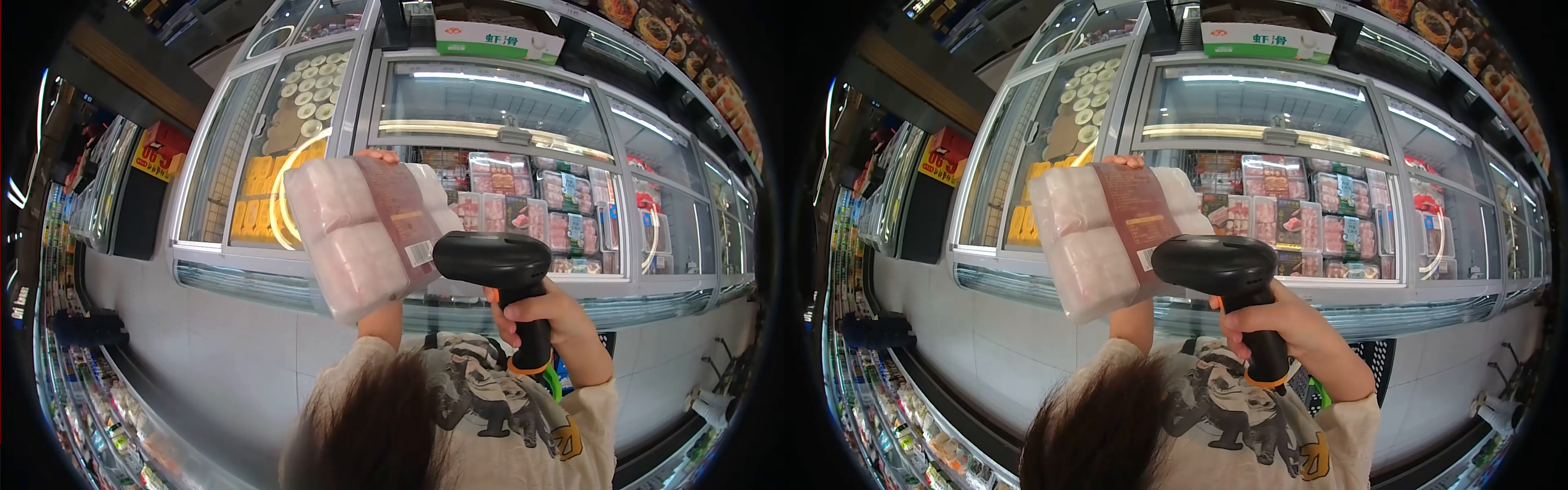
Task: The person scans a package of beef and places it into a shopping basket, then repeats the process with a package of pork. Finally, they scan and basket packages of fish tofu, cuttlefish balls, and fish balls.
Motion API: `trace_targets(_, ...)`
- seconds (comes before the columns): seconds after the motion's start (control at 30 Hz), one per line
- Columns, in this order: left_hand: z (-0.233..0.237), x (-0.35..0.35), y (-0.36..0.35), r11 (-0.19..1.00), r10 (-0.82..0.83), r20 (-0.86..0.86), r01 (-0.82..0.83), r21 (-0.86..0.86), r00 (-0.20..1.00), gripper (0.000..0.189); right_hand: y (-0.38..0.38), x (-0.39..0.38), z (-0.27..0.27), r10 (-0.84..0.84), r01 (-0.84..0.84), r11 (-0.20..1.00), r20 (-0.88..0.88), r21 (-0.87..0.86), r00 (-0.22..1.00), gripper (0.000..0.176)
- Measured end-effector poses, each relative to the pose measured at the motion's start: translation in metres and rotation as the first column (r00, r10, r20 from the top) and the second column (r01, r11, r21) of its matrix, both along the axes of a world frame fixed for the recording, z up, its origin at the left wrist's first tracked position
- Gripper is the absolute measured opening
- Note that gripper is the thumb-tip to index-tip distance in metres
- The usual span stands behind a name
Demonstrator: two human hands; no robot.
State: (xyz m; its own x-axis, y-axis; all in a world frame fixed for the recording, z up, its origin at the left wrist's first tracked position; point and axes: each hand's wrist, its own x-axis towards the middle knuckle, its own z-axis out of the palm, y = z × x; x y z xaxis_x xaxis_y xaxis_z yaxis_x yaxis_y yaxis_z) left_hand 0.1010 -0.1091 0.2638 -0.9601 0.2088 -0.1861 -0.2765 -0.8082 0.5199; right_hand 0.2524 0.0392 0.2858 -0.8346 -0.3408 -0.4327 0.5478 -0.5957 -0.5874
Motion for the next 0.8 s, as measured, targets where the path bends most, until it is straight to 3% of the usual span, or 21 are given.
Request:
trace_targets(0.1, -0.023, -0.020, -0.001, 0.993, -0.091, 0.075, 0.096, -0.068, 0.993, 0.028, 0.003, -0.006, -0.006, -0.032, 0.065, 0.969, -0.139, 0.237, 0.990, 0.031)
trace_targets(0.13, -0.044, -0.032, 0.001, 0.988, -0.119, 0.075, 0.126, -0.091, 0.990, 0.028, 0.004, -0.011, -0.014, -0.024, 0.102, 0.915, -0.200, 0.391, 0.980, 0.033)
trace_targets(0.2, -0.098, -0.057, 0.011, 0.980, -0.154, 0.080, 0.162, -0.113, 0.985, 0.030, 0.009, -0.027, -0.040, 0.020, 0.194, 0.731, -0.304, 0.655, 0.952, 0.038)
trace_targets(0.23, -0.128, -0.070, 0.015, 0.975, -0.171, 0.079, 0.180, -0.127, 0.982, 0.031, 0.010, -0.034, -0.050, 0.011, 0.326, 0.611, -0.420, 0.721, 0.907, 0.041)
trace_targets(0.27, -0.155, -0.080, 0.020, 0.973, -0.177, 0.079, 0.186, -0.138, 0.981, 0.031, 0.011, -0.041, -0.060, 0.024, 0.456, 0.477, -0.530, 0.752, 0.848, 0.044)
trace_targets(0.3, -0.179, -0.087, 0.024, 0.973, -0.178, 0.079, 0.187, -0.136, 0.981, 0.032, 0.014, -0.047, -0.068, -0.031, 0.398, 0.512, -0.446, 0.761, 0.894, 0.047)
trace_targets(0.4, -0.243, -0.098, 0.032, 0.981, -0.162, 0.068, 0.168, -0.100, 0.985, 0.035, 0.012, -0.050, -0.083, -0.121, 0.556, 0.414, -0.561, 0.721, 0.819, 0.050)
trace_targets(0.5, -0.291, -0.104, 0.040, 0.988, -0.139, 0.042, 0.141, -0.058, 0.989, 0.037, 0.008, -0.054, -0.077, -0.142, 0.523, 0.405, -0.513, 0.750, 0.846, 0.055)
trace_targets(0.57, -0.249, -0.090, 0.045, 0.989, -0.140, -0.010, 0.139, -0.056, 0.990, 0.040, 0.004, -0.058, -0.072, -0.113, 0.510, 0.375, -0.508, 0.774, 0.854, 0.063)
trace_targets(0.63, -0.202, -0.075, 0.048, 0.968, -0.148, -0.058, 0.133, -0.214, 0.987, 0.044, 0.000, -0.065, -0.072, -0.127, 0.565, 0.374, -0.563, 0.735, 0.817, 0.064)
trace_targets(0.67, -0.196, -0.073, 0.048, 0.924, -0.148, -0.041, 0.123, -0.361, 0.988, 0.046, -0.001, -0.068, -0.071, -0.132, 0.591, 0.375, -0.590, 0.714, 0.797, 0.065)
trace_targets(0.7, -0.199, -0.074, 0.049, 0.923, -0.140, -0.002, 0.129, -0.363, 0.990, 0.048, -0.001, -0.071, -0.067, -0.120, 0.560, 0.361, -0.559, 0.746, 0.821, 0.071)
trace_targets(0.73, -0.200, -0.074, 0.050, 0.921, -0.131, 0.037, 0.135, -0.365, 0.991, 0.049, -0.002, -0.073, -0.063, -0.108, 0.549, 0.319, -0.545, 0.773, 0.831, 0.072)
trace_targets(0.8, -0.221, -0.079, 0.054, 0.986, -0.139, 0.158, 0.152, -0.073, 0.978, 0.052, -0.005, -0.076, -0.058, -0.095, 0.524, 0.228, -0.517, 0.821, 0.851, 0.072)
